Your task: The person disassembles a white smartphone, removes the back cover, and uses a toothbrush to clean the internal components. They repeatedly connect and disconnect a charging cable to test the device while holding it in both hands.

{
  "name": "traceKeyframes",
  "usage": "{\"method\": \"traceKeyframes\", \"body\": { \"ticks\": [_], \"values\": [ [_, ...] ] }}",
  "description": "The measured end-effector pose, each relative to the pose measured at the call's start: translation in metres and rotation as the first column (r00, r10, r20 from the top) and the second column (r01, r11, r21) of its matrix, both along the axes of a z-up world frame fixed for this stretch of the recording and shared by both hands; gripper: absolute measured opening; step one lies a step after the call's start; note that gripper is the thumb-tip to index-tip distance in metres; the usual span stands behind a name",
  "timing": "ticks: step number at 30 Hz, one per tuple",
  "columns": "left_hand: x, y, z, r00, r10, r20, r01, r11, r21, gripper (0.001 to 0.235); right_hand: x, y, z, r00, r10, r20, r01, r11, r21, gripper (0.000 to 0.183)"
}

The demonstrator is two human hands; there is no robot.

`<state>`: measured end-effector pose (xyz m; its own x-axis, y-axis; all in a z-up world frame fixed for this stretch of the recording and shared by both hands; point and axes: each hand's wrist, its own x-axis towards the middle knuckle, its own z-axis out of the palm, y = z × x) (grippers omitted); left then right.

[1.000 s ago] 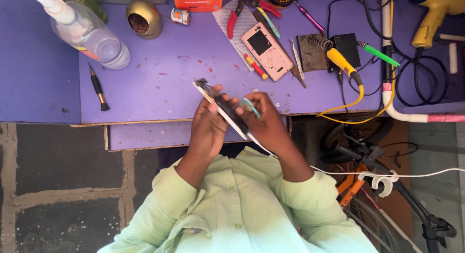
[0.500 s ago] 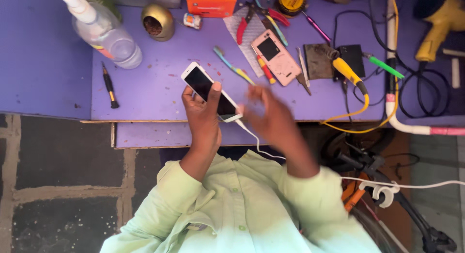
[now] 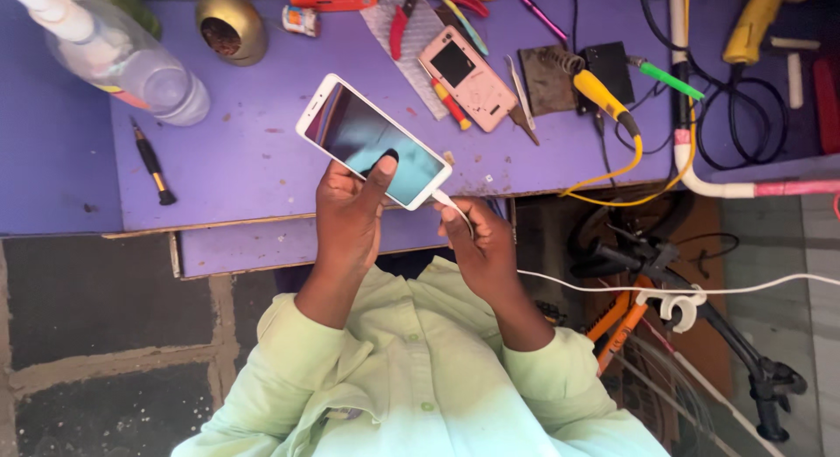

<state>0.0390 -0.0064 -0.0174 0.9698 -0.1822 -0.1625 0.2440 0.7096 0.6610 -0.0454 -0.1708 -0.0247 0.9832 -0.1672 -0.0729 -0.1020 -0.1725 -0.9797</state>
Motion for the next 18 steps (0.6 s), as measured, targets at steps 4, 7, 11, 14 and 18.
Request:
{"method": "traceKeyframes", "body": {
  "ticks": [4, 7, 11, 14, 18],
  "values": [
    [-0.004, -0.004, 0.001, 0.999, -0.043, -0.019, 0.044, 0.996, 0.074, 0.033, 0.002, 0.001, 0.011, 0.996, 0.027, 0.088, -0.023, 0.999, -0.043, 0.025],
    [-0.008, -0.011, -0.001, 0.998, -0.044, -0.037, 0.047, 0.995, 0.088, 0.033, 0.003, 0.000, 0.021, 0.997, 0.025, 0.068, -0.022, 0.998, -0.053, 0.022],
    [-0.015, -0.014, -0.006, 0.999, -0.011, -0.036, 0.012, 1.000, 0.003, 0.034, -0.003, 0.002, 0.027, 0.999, 0.000, 0.054, 0.006, 0.995, -0.098, 0.019],
    [-0.009, -0.021, -0.006, 0.995, 0.096, -0.021, -0.095, 0.995, 0.013, 0.033, -0.007, 0.001, 0.020, 0.990, 0.005, 0.142, 0.010, 0.994, -0.109, 0.017],
    [0.022, 0.020, 0.000, 0.955, 0.297, -0.014, -0.298, 0.955, -0.016, 0.027, -0.012, -0.009, 0.006, 0.996, -0.074, 0.048, 0.079, 0.989, -0.125, 0.016]
  ]
}}
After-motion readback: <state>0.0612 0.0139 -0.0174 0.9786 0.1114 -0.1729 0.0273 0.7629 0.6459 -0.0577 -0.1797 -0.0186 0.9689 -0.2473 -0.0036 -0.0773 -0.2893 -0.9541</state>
